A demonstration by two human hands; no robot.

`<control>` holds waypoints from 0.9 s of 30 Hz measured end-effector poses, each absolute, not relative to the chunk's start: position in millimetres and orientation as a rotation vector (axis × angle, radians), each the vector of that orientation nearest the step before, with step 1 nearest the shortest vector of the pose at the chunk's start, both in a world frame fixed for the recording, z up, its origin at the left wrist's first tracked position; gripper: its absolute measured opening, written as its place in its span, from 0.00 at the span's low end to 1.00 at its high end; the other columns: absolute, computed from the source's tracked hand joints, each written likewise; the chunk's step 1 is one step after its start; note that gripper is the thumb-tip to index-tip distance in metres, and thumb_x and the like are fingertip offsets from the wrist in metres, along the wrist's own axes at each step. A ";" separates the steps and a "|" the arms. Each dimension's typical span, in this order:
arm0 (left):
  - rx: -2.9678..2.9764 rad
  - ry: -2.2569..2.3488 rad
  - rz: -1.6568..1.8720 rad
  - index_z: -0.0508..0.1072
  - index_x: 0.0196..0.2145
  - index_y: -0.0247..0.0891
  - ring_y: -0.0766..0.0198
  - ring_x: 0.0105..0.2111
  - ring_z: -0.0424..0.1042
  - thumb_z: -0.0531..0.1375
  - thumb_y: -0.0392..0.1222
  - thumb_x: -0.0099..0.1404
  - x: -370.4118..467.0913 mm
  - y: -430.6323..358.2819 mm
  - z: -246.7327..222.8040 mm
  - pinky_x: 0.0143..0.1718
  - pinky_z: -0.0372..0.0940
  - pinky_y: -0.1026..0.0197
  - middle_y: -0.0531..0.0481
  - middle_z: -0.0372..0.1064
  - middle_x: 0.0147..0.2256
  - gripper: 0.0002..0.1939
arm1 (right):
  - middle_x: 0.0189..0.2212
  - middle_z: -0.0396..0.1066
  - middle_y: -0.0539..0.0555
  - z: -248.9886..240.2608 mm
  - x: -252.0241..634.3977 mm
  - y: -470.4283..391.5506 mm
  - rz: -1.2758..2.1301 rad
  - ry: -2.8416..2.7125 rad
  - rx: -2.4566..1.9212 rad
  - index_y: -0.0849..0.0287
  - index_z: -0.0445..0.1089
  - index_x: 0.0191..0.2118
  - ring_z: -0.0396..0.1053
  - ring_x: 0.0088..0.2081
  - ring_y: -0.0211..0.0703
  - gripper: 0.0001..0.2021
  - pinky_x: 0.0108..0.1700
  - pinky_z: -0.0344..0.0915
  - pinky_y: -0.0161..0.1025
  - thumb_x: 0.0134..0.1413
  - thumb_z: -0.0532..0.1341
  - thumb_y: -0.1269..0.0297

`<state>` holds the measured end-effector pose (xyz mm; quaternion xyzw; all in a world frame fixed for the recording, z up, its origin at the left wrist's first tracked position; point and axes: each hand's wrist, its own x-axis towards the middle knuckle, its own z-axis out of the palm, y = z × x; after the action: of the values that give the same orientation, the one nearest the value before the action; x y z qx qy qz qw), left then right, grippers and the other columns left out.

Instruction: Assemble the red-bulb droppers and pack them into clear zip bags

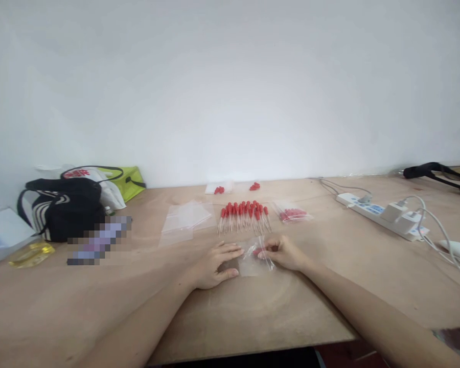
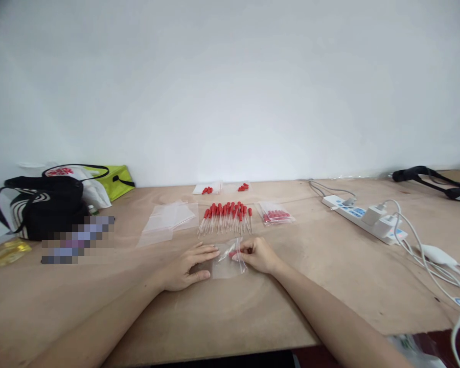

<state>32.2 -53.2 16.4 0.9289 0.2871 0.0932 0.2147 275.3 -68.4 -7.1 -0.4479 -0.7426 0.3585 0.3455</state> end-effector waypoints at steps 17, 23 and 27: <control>2.426 0.832 0.353 0.66 0.47 0.44 0.58 0.52 0.59 0.56 0.50 0.57 18.7 -43.3 17.2 0.52 0.53 0.53 0.48 0.60 0.52 0.20 | 0.19 0.66 0.47 -13.3 275.7 -68.2 0.903 -1.869 -1.221 0.58 0.73 0.29 0.61 0.22 0.33 0.12 0.23 0.55 0.29 0.42 0.60 0.56; 2.436 0.843 0.319 0.65 0.48 0.46 0.58 0.52 0.57 0.56 0.50 0.57 17.9 -44.5 20.5 0.53 0.52 0.52 0.49 0.58 0.52 0.21 | 0.22 0.69 0.50 6.3 292.7 -44.6 0.776 -1.747 -1.439 0.62 0.70 0.25 0.65 0.25 0.36 0.08 0.26 0.59 0.31 0.43 0.56 0.63; 2.440 0.826 0.309 0.65 0.48 0.45 0.58 0.53 0.57 0.55 0.51 0.57 17.8 -45.5 21.3 0.54 0.50 0.51 0.49 0.58 0.53 0.21 | 0.24 0.70 0.54 15.7 296.8 -9.3 0.420 -1.564 -1.863 0.62 0.68 0.27 0.67 0.28 0.39 0.07 0.29 0.60 0.32 0.43 0.56 0.65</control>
<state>17.8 -45.5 21.3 0.9055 0.3065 0.1147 0.2700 296.8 -9.3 15.7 -0.7124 -0.5981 0.1607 0.3299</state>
